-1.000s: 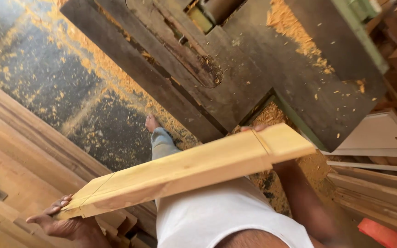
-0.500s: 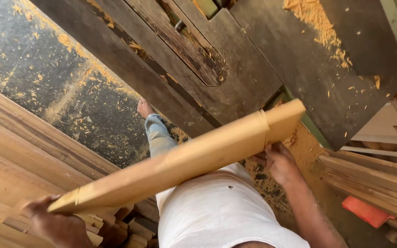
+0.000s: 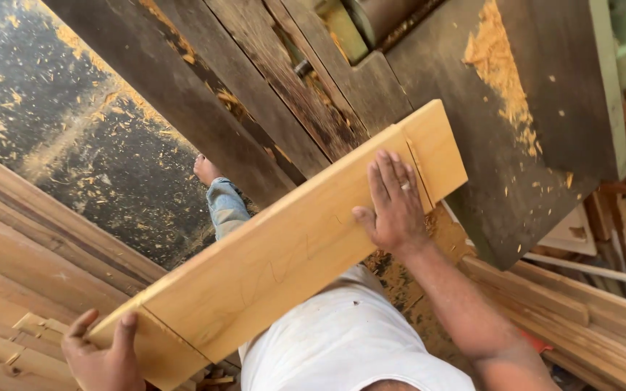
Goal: Operating an industrial jointer to plane a wooden board.
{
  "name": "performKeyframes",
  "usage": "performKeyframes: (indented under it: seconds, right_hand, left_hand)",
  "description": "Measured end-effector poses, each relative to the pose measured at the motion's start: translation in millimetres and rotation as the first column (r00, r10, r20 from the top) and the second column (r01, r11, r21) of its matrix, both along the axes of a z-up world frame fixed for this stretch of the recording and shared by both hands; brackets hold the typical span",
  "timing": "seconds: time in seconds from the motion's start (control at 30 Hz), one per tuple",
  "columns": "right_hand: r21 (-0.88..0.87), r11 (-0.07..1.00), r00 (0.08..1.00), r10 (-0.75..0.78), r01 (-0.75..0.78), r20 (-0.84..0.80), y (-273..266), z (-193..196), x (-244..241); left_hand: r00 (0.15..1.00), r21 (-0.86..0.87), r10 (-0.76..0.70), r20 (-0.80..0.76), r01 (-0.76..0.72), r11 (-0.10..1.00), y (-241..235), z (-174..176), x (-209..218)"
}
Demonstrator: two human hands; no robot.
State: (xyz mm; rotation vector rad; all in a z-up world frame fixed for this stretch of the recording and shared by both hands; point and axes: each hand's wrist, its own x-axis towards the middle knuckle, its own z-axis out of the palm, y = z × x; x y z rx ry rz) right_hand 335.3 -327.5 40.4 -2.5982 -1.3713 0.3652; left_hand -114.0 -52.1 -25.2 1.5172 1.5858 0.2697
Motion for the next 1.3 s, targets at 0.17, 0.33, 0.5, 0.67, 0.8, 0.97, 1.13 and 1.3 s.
performKeyframes:
  seconds: [0.17, 0.33, 0.5, 0.67, 0.8, 0.97, 1.13, 1.3]
  right_hand:
    - [-0.137, 0.99, 1.0, 0.019, -0.02, -0.009, 8.9, -15.1, 15.9]
    - [-0.126, 0.992, 0.999, 0.028, -0.03, -0.017, 35.3, -16.0, 42.2]
    - [-0.121, 0.992, 1.0, 0.024, -0.024, -0.005, 54.4, -19.1, 58.6]
    - [-0.101, 0.995, 1.0, 0.028, -0.028, 0.001, 73.0, -18.6, 70.9]
    - [-0.088, 0.995, 0.999, 0.039, -0.039, -0.001, 90.8, -17.6, 81.8]
    - [-0.015, 0.999, 0.999, 0.045, -0.044, 0.016, 107.6, -10.7, 88.7]
    - [-0.005, 0.999, 0.998, 0.042, -0.042, 0.039, 109.4, -10.6, 89.6]
    - [0.0, 0.999, 0.998, 0.036, -0.036, 0.052, 109.8, -8.9, 89.8]
  left_hand:
    - [0.992, 0.05, -0.123, 0.018, 0.122, 0.991, -18.3, -42.4, -48.7]
    - [0.971, -0.054, 0.147, 0.189, -0.14, 0.989, -20.7, -36.4, -24.4]
    - [0.998, -0.016, -0.034, 0.051, 0.035, 0.999, -2.7, -56.5, -47.3]
    - [0.997, -0.009, -0.062, 0.04, 0.062, 0.998, 10.2, -57.4, -28.4]
    - [0.999, 0.104, -0.011, 0.043, 0.006, 0.995, 27.3, -34.0, 18.1]
    - [0.987, 0.066, 0.088, 0.135, -0.098, 0.993, 51.5, 9.6, 87.4]
    - [0.99, -0.018, 0.064, 0.129, -0.062, 0.998, 61.0, 10.9, 85.2]
    - [0.979, -0.083, 0.128, 0.158, -0.116, 0.99, 61.7, 27.1, 101.7]
